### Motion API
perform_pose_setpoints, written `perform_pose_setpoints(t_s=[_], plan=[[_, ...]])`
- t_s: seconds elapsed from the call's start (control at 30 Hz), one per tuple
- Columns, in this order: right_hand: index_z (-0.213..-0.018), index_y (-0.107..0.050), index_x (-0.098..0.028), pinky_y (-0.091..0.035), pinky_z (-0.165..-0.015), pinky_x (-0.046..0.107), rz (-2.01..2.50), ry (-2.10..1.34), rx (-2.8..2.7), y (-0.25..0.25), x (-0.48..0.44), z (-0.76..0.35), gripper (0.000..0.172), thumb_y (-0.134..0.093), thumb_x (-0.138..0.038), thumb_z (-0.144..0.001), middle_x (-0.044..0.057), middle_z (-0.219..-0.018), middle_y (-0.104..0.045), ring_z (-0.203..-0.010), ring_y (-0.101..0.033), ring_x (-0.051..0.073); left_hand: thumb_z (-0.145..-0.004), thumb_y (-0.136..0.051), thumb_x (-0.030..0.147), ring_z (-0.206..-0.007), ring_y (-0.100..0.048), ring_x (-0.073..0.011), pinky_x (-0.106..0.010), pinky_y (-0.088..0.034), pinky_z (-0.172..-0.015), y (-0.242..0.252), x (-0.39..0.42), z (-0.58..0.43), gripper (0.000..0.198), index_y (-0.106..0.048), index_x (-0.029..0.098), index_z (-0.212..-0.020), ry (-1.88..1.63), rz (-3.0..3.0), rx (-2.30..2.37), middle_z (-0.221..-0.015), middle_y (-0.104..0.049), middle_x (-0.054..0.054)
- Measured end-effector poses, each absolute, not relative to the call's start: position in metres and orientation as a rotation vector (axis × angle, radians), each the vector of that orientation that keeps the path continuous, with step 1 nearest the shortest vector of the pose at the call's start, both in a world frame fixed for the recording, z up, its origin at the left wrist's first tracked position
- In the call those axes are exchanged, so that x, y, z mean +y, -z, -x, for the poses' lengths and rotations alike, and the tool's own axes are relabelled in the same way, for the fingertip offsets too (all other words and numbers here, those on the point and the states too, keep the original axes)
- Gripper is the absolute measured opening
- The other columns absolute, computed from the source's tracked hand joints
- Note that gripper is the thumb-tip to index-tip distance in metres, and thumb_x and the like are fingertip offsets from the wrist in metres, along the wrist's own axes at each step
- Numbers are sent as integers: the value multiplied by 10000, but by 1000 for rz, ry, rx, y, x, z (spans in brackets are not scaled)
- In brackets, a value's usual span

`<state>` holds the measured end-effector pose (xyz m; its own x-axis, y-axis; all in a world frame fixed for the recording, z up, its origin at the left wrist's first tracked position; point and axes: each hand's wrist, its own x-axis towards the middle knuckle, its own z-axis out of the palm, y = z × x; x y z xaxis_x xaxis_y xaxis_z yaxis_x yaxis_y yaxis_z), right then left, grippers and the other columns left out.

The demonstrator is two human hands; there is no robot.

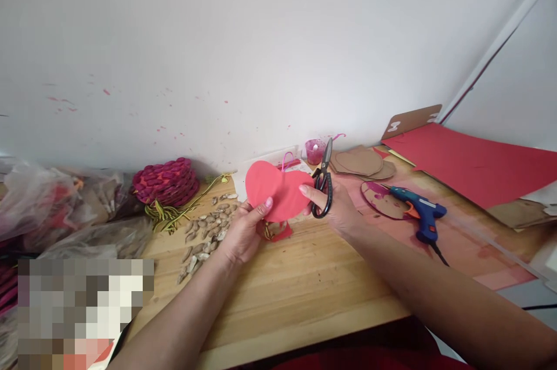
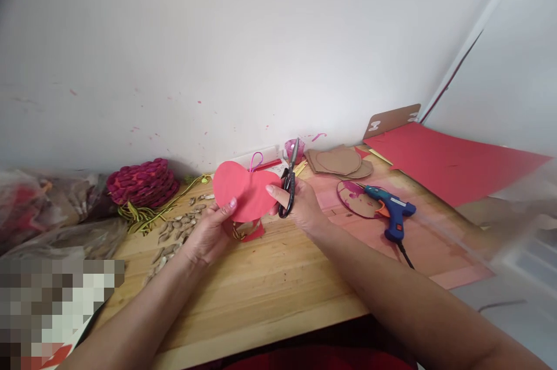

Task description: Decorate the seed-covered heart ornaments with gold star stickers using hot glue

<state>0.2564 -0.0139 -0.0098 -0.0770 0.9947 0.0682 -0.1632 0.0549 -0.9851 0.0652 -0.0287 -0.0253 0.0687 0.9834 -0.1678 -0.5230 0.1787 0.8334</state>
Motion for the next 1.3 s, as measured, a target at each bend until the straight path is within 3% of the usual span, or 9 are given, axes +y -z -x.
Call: perform_pose_setpoints(t_s=[0.1,0.33,0.47,0.63,0.8,0.97,1.1,1.3], plan=[[-778,-589,-210,-379,-402,228,1023,-1285,-1193,9,-14,-256,438,-874,-524,-672,-26,-521,-635,-434,-573,126,-558,-982,287,-725,-728,-189,-285,-615,-595,26,-32,-72,499,-752,161,-984,-1247,-650,891,-985,-790,-83],[-752,-614,-205,-344,-355,217,1089,-1284,-1245,11,-8,-265,376,-910,-412,-648,-48,-566,-618,-384,-537,103,-574,-969,318,-615,-649,-94,-197,-543,-571,28,-12,-52,386,-740,174,-849,-1500,-835,943,-822,-763,-7],[-709,-621,-198,-331,-345,207,1104,-1301,-1264,8,-8,-267,334,-916,-339,-637,-41,-562,-624,-382,-502,85,-682,-908,320,-789,-699,-141,-242,-568,-730,23,-5,-37,245,-759,196,-831,-1708,-1178,1005,-892,-770,-29],[-736,-652,-190,-312,-323,206,1096,-1421,-1256,1,-13,-264,289,-891,-329,-652,-40,-529,-623,-344,-491,88,-687,-890,225,-1025,-705,-214,-379,-517,-1026,13,-12,-32,190,-786,249,-845,-1869,-1589,966,-1019,-768,-46],[-784,-696,-178,-307,-331,213,1021,-1476,-1226,1,-10,-268,303,-872,-402,-680,-16,-560,-659,-349,-514,94,-697,-887,274,-1071,-694,-263,-487,-491,-1075,15,-17,-34,172,-778,284,-831,-1913,-1827,1000,-1042,-760,-37],[-806,-725,-166,-311,-361,227,913,-1489,-1204,5,-7,-271,411,-785,-570,-770,49,-708,-751,-367,-510,71,-721,-873,269,-1097,-691,-275,-494,-490,-1065,19,-18,-36,151,-772,289,-831,-1919,-1941,1052,-1027,-762,-33],[-807,-721,-178,-344,-358,218,886,-1540,-1196,6,-9,-270,365,-799,-534,-781,72,-775,-782,-421,-550,90,-736,-863,228,-1084,-695,-267,-464,-494,-1050,19,-19,-37,155,-783,294,-852,-1849,-2001,973,-1036,-763,-33],[-743,-674,-188,-386,-336,212,911,-1578,-1165,5,-11,-266,336,-883,-444,-681,31,-636,-724,-429,-548,107,-768,-838,232,-1186,-645,-251,-441,-473,-1083,25,-18,-37,181,-782,288,-931,-1731,-2027,1009,-1222,-717,-43]])
